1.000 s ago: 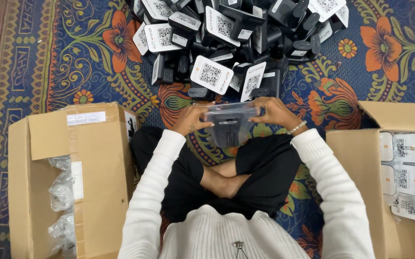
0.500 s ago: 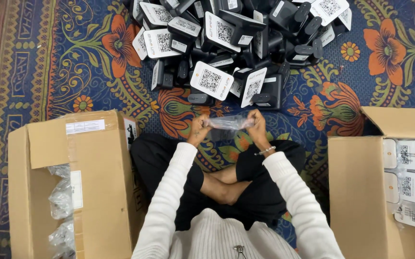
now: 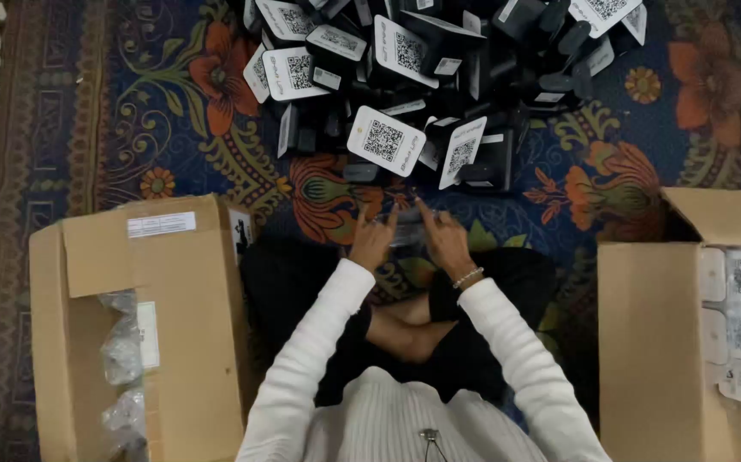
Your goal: The person packages small electronic items into plastic bags and places them in a cardboard box.
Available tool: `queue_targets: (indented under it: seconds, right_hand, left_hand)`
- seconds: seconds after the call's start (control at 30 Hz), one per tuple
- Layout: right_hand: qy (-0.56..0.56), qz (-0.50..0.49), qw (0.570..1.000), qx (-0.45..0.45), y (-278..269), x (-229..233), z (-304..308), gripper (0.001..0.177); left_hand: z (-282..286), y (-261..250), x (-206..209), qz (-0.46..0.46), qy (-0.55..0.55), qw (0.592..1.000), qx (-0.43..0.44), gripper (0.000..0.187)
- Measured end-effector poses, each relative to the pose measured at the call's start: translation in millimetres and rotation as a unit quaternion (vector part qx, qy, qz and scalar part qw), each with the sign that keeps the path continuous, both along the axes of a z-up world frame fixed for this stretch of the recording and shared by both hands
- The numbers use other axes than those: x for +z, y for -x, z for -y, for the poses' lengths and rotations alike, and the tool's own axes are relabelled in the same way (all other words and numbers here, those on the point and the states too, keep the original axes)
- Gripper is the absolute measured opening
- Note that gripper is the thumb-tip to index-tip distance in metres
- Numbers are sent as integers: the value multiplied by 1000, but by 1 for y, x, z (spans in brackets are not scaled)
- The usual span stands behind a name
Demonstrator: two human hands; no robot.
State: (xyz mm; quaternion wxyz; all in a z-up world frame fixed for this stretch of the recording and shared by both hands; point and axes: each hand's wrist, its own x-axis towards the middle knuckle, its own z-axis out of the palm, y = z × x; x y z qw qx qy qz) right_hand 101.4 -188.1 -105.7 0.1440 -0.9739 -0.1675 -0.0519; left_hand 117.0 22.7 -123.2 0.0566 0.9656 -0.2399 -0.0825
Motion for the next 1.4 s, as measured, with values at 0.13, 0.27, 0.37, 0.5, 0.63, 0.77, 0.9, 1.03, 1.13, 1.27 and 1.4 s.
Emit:
queue_targets:
  seconds: [0.13, 0.27, 0.37, 0.5, 0.63, 0.77, 0.9, 1.03, 1.13, 1.27, 1.4]
  right_hand:
    - [-23, 14, 999, -35, 9, 21, -19, 82]
    - [-79, 46, 994, -56, 2, 22, -21, 60]
    - [-103, 2, 995, -8, -10, 26, -20, 51]
    - [-188, -143, 958, 165, -20, 9, -41, 66]
    - [-155, -175, 949, 213, -2, 3, -68, 82]
    - [-175, -130, 956, 196, 13, -1, -52, 71]
    - [-256, -125, 952, 115, 22, 28, -32, 49]
    - [-324, -139, 935, 32, 38, -22, -15, 44]
    - [-476, -166, 862, -46, 56, -76, -16, 41]
    - [-590, -211, 777, -55, 66, -89, -26, 43]
    - [-523, -205, 826, -45, 69, -59, -9, 39]
  left_hand:
    - [6, 24, 6, 12, 38, 998, 52, 82]
    - [4, 42, 34, -135, 107, 983, 64, 94]
    - [-14, 48, -18, -241, 197, 949, 47, 88]
    - [-32, 45, -10, -133, 229, 961, 76, 71]
    - [-41, 38, 66, 32, 230, 969, 90, 98]
    - [-52, 37, 46, -105, 346, 932, 25, 111]
    - [-53, 48, -17, -191, 397, 897, 42, 71]
    - [-39, 62, -25, -141, 410, 899, 62, 37]
    - [-33, 71, -31, -114, 406, 899, 118, 33]
    - [-40, 80, -47, -75, 411, 899, 132, 27]
    - [-36, 75, -38, -66, 351, 922, 149, 20]
